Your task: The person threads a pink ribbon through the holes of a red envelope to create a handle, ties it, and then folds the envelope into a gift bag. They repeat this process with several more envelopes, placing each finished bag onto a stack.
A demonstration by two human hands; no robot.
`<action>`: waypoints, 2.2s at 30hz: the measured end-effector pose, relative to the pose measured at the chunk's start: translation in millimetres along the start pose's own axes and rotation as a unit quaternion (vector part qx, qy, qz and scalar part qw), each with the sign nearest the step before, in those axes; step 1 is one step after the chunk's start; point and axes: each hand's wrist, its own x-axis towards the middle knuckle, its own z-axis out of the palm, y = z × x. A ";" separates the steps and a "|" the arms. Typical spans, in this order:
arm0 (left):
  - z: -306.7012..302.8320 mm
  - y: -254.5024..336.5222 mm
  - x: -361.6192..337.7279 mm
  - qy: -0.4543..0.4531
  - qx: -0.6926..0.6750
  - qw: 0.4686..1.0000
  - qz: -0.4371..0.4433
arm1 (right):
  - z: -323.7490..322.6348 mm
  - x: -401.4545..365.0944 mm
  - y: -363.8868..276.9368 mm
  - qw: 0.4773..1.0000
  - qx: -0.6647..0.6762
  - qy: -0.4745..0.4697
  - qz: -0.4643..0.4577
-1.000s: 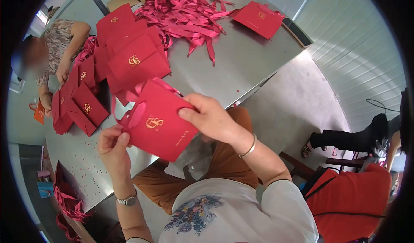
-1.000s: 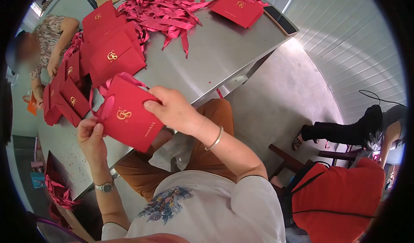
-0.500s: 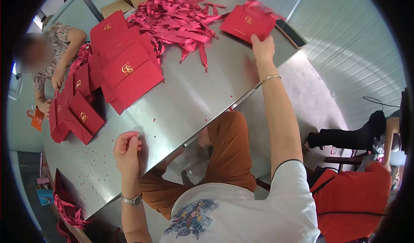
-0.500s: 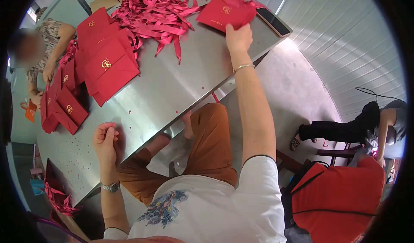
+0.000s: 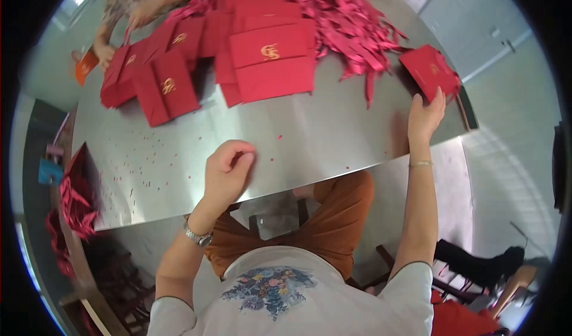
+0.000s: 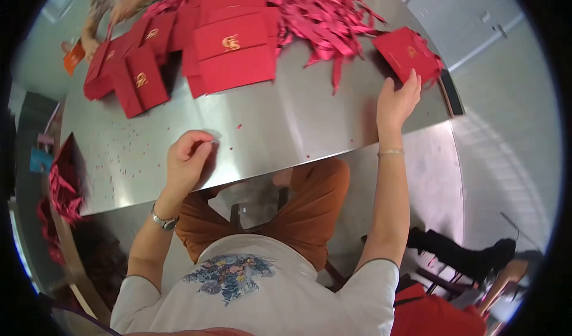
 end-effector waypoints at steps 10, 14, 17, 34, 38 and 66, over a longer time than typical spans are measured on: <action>-0.7 6.6 -1.2 -0.017 0.066 0.995 0.072 | 29.0 -35.0 -207.2 0.894 0.275 -0.353 -0.032; -3.7 5.0 -2.1 -0.020 0.066 0.994 0.088 | 28.7 -34.4 -228.7 0.910 0.197 -0.364 0.028; -4.4 3.7 -1.5 -0.024 0.065 0.992 0.104 | 5.4 -34.0 -235.5 0.921 0.184 -0.338 0.056; -24.3 9.3 69.6 0.001 0.424 0.889 0.173 | -13.9 -34.9 -164.5 0.945 0.052 -0.255 -0.197; -24.1 10.8 83.4 -0.045 0.447 0.873 0.192 | 3.0 11.5 -94.8 0.876 0.069 -0.403 -0.255; -56.3 32.4 66.8 -0.172 0.023 0.971 -0.167 | -73.3 -113.2 -262.5 0.823 0.432 -0.361 -0.078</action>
